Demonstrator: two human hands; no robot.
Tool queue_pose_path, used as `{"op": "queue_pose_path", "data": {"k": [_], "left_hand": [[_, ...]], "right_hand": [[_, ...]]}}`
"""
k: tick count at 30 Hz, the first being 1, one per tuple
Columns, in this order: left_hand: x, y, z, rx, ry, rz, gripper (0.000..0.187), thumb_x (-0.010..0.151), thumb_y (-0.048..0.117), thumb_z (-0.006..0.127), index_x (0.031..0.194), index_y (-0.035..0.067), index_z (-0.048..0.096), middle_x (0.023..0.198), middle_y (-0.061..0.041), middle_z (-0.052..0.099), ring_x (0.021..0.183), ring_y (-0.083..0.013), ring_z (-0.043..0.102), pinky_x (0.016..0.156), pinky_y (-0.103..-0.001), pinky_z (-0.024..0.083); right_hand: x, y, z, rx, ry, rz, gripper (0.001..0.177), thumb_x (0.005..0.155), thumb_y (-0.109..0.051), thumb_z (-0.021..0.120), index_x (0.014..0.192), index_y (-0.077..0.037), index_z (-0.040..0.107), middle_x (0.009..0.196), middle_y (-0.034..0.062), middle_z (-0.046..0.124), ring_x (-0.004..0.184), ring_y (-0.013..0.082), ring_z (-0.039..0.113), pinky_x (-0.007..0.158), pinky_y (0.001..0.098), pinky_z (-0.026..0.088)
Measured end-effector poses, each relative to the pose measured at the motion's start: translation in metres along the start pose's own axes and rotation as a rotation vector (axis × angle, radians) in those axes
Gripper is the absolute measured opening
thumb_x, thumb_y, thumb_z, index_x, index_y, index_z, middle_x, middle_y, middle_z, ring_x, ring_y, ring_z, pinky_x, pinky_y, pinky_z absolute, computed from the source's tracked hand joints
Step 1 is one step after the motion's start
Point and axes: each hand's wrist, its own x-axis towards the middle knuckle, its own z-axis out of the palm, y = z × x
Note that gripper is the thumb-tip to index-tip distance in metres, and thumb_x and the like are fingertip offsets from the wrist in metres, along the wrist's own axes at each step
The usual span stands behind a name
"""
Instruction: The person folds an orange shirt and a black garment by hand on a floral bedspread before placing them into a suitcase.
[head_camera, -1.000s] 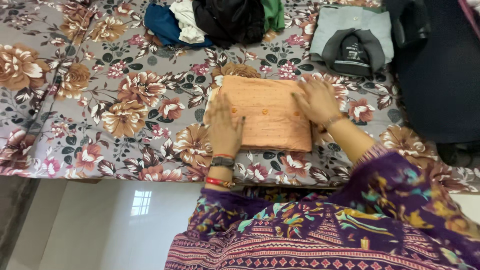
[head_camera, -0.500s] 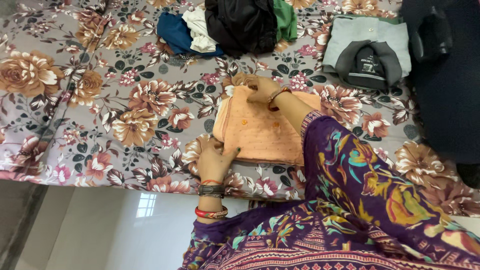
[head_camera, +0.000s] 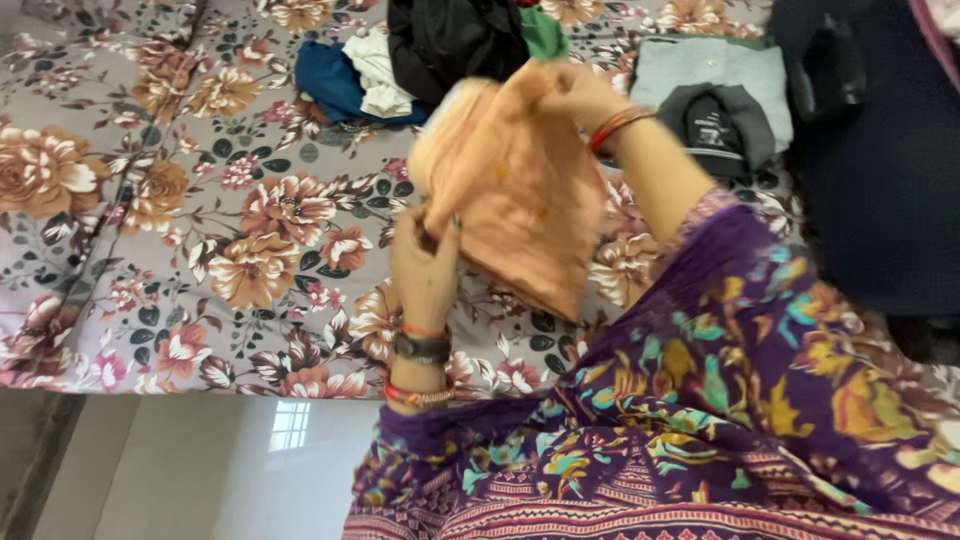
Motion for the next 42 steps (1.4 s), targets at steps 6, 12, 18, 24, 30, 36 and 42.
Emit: {"op": "queue_pose_path", "data": {"k": [6,12,18,24,30,36,42], "left_hand": [[-0.012,0.061,0.032,0.012,-0.107,0.285,0.017,0.094,0.003,0.069,0.11,0.003,0.063,0.097,-0.008,0.066,0.086,-0.0177,0.062,0.079,-0.03,0.05],[-0.111,0.037,0.067,0.134,-0.527,0.44,0.031,0.079,0.011,0.075,0.109,0.007,0.067,0.103,-0.012,0.07,0.094,-0.0339,0.067,0.081,-0.041,0.054],[-0.173,0.015,0.101,0.199,-0.887,0.619,0.027,0.083,0.007,0.067,0.108,0.005,0.061,0.119,-0.012,0.067,0.109,-0.0318,0.065,0.095,-0.042,0.051],[-0.159,0.032,0.102,0.133,-1.02,0.555,0.039,0.08,0.025,0.076,0.11,0.005,0.063,0.113,-0.014,0.068,0.106,-0.0345,0.065,0.091,-0.042,0.052],[-0.101,-0.015,0.092,0.412,-0.216,0.073,0.03,0.097,0.015,0.065,0.124,0.002,0.062,0.101,-0.017,0.067,0.087,-0.032,0.064,0.08,-0.043,0.052],[-0.038,-0.085,0.079,0.455,-0.476,-0.111,0.051,0.08,0.016,0.068,0.128,0.001,0.06,0.107,-0.019,0.071,0.088,-0.0291,0.07,0.08,-0.04,0.054],[-0.039,-0.113,0.09,0.429,-0.416,-0.08,0.024,0.091,0.008,0.064,0.113,0.005,0.071,0.106,-0.016,0.073,0.095,-0.029,0.07,0.086,-0.036,0.054]], "right_hand": [[-0.1,-0.013,-0.097,0.015,0.082,-0.08,0.03,0.088,0.002,0.066,0.117,-0.004,0.069,0.105,-0.0004,0.071,0.096,0.0085,0.065,0.088,0.0243,0.053],[-0.257,0.056,-0.123,-0.009,0.014,0.249,0.038,0.083,-0.006,0.073,0.121,-0.008,0.069,0.108,0.0039,0.074,0.094,0.0109,0.066,0.084,0.0288,0.055],[-0.345,0.138,-0.124,0.026,0.021,0.184,0.008,0.087,-0.002,0.069,0.095,-0.004,0.071,0.134,0.0093,0.069,0.126,0.0178,0.06,0.102,0.0348,0.049],[-0.35,0.154,-0.136,-0.12,0.039,0.05,0.01,0.088,0.001,0.065,0.094,-0.003,0.073,0.138,0.0123,0.066,0.133,0.0231,0.056,0.107,0.0366,0.044],[-0.35,0.152,-0.129,0.46,0.204,0.527,0.04,0.1,-0.02,0.051,0.131,-0.003,0.069,0.123,0.0125,0.071,0.096,0.0203,0.065,0.082,0.0319,0.053],[-0.334,0.138,-0.109,0.069,0.199,0.498,0.059,0.085,-0.013,0.072,0.14,-0.002,0.053,0.122,0.0079,0.067,0.105,0.0133,0.065,0.086,0.0307,0.053],[-0.334,0.143,-0.108,0.176,0.197,0.481,0.064,0.083,-0.001,0.074,0.144,-0.004,0.056,0.116,0.0114,0.07,0.098,0.0131,0.066,0.083,0.0296,0.055]]}}
